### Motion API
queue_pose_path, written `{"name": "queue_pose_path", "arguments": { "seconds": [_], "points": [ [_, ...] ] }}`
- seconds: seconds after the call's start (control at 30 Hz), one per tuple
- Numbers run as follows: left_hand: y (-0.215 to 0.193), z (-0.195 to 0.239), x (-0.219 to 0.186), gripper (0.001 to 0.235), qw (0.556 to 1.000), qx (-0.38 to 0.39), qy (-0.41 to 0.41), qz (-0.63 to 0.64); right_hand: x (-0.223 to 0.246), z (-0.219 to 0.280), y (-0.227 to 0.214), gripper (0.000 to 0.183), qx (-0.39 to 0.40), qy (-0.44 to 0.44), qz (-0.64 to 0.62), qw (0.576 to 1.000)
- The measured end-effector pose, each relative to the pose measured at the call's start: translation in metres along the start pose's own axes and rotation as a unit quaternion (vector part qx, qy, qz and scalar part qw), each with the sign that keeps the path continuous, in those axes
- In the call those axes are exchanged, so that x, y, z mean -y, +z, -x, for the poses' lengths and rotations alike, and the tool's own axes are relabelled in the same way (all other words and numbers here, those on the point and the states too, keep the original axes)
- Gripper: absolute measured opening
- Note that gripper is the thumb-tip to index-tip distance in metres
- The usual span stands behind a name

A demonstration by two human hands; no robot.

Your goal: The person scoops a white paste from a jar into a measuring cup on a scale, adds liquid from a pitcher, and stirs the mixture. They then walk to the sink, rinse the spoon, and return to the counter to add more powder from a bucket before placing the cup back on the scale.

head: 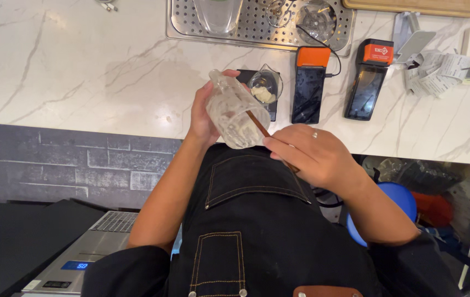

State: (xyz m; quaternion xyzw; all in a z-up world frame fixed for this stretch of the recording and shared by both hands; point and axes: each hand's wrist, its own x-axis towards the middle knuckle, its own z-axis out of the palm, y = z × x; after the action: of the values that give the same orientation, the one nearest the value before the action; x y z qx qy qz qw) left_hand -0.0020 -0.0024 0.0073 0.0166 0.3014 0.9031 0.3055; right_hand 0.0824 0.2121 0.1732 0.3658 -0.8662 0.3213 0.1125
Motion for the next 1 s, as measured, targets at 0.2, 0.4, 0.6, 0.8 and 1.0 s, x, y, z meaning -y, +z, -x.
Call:
{"name": "queue_pose_path", "arguments": {
  "seconds": [0.2, 0.4, 0.6, 0.8, 1.0],
  "points": [
    [0.002, -0.003, -0.003, 0.063, 1.0, -0.009, 0.009, 0.012, -0.006, 0.005, 0.004, 0.038, 0.012, -0.012, -0.058, 0.998],
    [0.005, -0.002, -0.006, 0.064, 0.999, -0.011, 0.01, -0.031, -0.004, 0.005, 0.004, 0.039, 0.026, 0.002, -0.042, 0.999],
    [0.007, -0.003, -0.008, 0.057, 0.997, -0.029, 0.013, -0.075, -0.005, 0.001, -0.013, 0.039, 0.003, 0.0, 0.01, 1.0],
    [0.013, -0.006, -0.014, 0.045, 0.994, -0.088, -0.009, -0.063, -0.002, -0.007, -0.023, 0.033, 0.031, 0.001, 0.053, 0.998],
    [0.018, -0.001, -0.022, 0.045, 0.99, -0.065, 0.014, -0.121, 0.001, -0.006, -0.008, 0.034, 0.046, 0.035, 0.003, 0.998]
  ]
}}
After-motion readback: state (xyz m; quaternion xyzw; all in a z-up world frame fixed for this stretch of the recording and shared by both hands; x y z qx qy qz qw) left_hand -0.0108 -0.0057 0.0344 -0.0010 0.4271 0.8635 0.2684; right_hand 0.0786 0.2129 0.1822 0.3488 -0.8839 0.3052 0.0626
